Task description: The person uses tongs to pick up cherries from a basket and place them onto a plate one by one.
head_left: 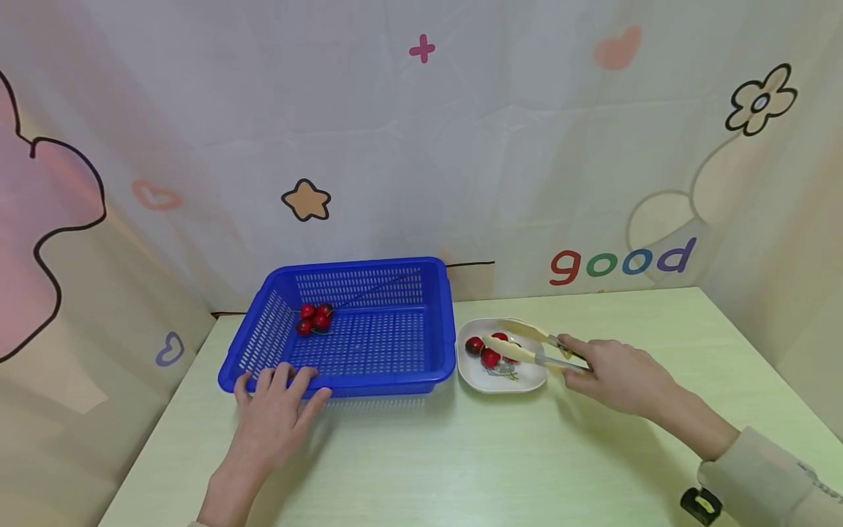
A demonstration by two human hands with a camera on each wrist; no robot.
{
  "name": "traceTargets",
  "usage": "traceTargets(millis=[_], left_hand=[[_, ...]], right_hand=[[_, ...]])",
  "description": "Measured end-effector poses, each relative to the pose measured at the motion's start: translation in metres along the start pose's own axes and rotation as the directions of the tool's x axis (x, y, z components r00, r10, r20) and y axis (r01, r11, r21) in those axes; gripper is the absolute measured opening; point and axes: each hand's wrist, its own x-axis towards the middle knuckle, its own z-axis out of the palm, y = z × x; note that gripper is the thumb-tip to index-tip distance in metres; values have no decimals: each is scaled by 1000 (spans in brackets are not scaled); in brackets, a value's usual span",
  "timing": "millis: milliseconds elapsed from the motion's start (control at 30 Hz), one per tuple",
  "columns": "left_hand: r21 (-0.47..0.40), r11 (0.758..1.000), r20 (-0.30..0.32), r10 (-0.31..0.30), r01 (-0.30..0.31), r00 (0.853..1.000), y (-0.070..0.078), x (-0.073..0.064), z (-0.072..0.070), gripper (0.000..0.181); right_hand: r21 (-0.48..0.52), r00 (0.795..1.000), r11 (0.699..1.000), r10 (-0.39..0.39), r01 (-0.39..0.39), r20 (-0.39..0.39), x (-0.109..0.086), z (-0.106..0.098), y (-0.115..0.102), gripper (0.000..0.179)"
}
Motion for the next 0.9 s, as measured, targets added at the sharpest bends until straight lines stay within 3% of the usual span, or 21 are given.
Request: traceTargets(millis=[400,900], left_hand=[[-2,1000,0,0,0,1000,0,-1,1,55],[-1,1000,-8,4,-4,1000,-1,-1,1,53]], right_hand=[[82,999,996,32,-29,-34,6,-2,-2,51],[73,998,997,-4,8,-60,28,-14,-14,51]])
